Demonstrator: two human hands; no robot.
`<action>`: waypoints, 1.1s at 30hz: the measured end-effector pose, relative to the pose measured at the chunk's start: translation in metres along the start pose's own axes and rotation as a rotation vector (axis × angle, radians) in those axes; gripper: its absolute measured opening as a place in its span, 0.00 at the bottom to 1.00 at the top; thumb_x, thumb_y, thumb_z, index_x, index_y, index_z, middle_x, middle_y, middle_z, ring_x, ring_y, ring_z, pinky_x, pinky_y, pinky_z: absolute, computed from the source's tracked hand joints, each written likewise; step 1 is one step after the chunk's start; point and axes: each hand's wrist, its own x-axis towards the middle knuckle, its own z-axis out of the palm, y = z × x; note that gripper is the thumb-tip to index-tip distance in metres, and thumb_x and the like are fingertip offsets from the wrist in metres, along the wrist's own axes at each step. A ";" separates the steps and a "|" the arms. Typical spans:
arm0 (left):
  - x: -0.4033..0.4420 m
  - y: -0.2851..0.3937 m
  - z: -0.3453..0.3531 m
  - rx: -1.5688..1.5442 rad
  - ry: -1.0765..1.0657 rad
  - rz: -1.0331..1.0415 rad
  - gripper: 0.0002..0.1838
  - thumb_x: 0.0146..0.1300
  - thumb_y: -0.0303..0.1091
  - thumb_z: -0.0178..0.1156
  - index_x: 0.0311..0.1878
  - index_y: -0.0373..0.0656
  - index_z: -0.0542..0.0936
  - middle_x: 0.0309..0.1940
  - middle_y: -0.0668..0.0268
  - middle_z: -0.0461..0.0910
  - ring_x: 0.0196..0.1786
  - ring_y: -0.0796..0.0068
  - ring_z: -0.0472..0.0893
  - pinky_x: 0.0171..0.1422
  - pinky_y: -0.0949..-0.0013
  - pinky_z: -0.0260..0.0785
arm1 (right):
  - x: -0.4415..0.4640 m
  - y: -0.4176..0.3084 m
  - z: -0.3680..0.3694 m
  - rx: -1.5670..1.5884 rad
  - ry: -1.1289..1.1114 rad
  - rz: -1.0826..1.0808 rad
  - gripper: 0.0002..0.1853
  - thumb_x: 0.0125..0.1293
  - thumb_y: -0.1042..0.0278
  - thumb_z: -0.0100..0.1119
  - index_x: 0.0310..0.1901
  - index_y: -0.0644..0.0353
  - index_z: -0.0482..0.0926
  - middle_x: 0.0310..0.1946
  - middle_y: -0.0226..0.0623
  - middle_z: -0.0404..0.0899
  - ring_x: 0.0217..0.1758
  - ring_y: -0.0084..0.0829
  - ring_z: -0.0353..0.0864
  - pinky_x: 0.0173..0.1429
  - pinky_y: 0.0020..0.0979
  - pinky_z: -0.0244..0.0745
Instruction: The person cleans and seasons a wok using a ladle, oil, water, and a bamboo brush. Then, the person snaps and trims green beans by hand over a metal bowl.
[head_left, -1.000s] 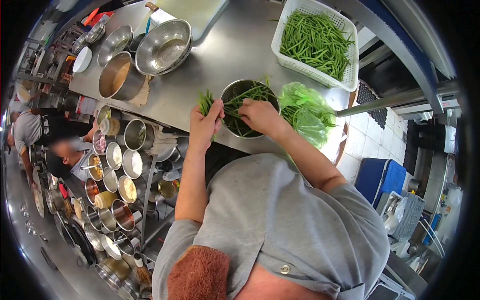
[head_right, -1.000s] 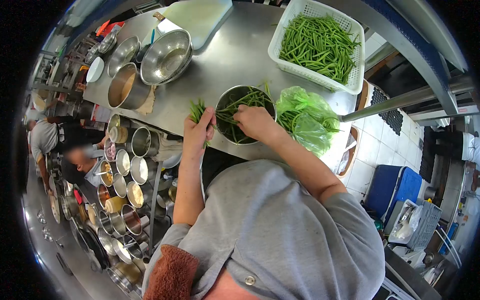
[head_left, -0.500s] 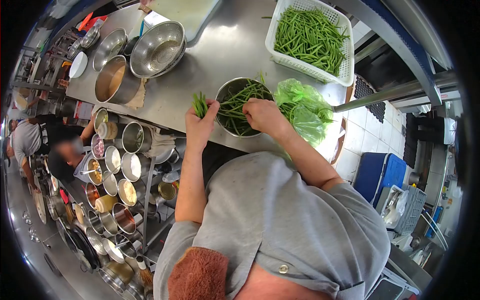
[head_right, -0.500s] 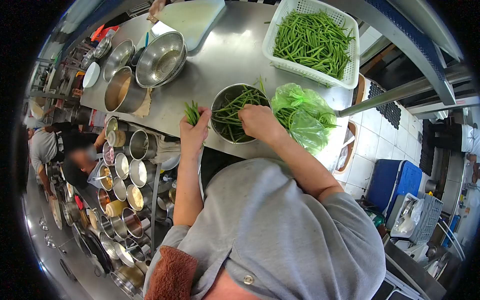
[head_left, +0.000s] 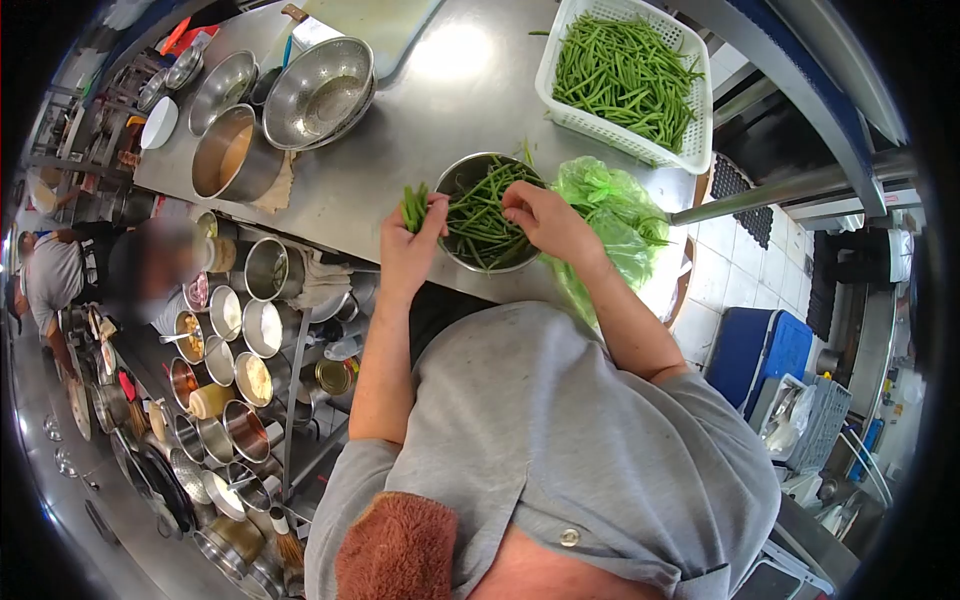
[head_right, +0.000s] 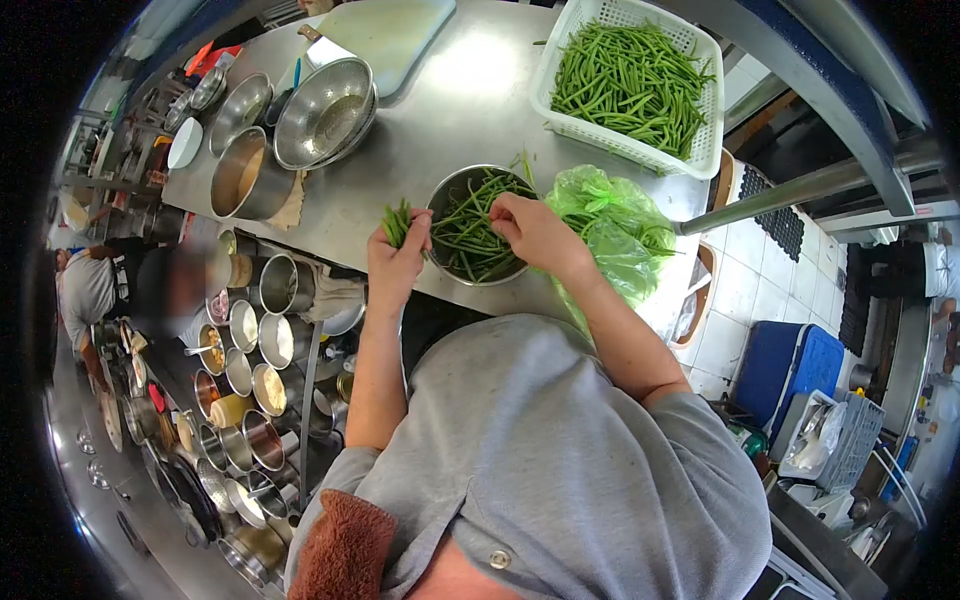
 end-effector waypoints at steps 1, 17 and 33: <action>-0.002 0.002 0.009 0.023 -0.031 0.035 0.08 0.66 0.32 0.61 0.43 0.37 0.82 0.24 0.73 0.77 0.27 0.86 0.73 0.33 0.79 0.65 | 0.001 -0.001 -0.001 0.117 -0.027 0.047 0.05 0.62 0.75 0.58 0.38 0.65 0.76 0.33 0.46 0.81 0.37 0.44 0.82 0.43 0.36 0.76; -0.004 0.001 0.033 0.000 0.015 0.194 0.09 0.68 0.33 0.60 0.45 0.39 0.81 0.22 0.75 0.74 0.19 0.90 0.66 0.21 0.81 0.55 | 0.000 -0.014 0.001 0.075 -0.001 -0.181 0.05 0.60 0.73 0.65 0.36 0.65 0.83 0.28 0.41 0.81 0.27 0.31 0.78 0.35 0.31 0.71; -0.008 0.014 0.028 -0.114 -0.072 0.174 0.05 0.68 0.30 0.58 0.41 0.39 0.79 0.29 0.70 0.82 0.19 0.90 0.65 0.21 0.81 0.56 | 0.001 0.007 0.007 0.868 -0.081 0.318 0.07 0.65 0.72 0.57 0.38 0.67 0.81 0.26 0.31 0.79 0.18 0.13 0.65 0.20 0.17 0.58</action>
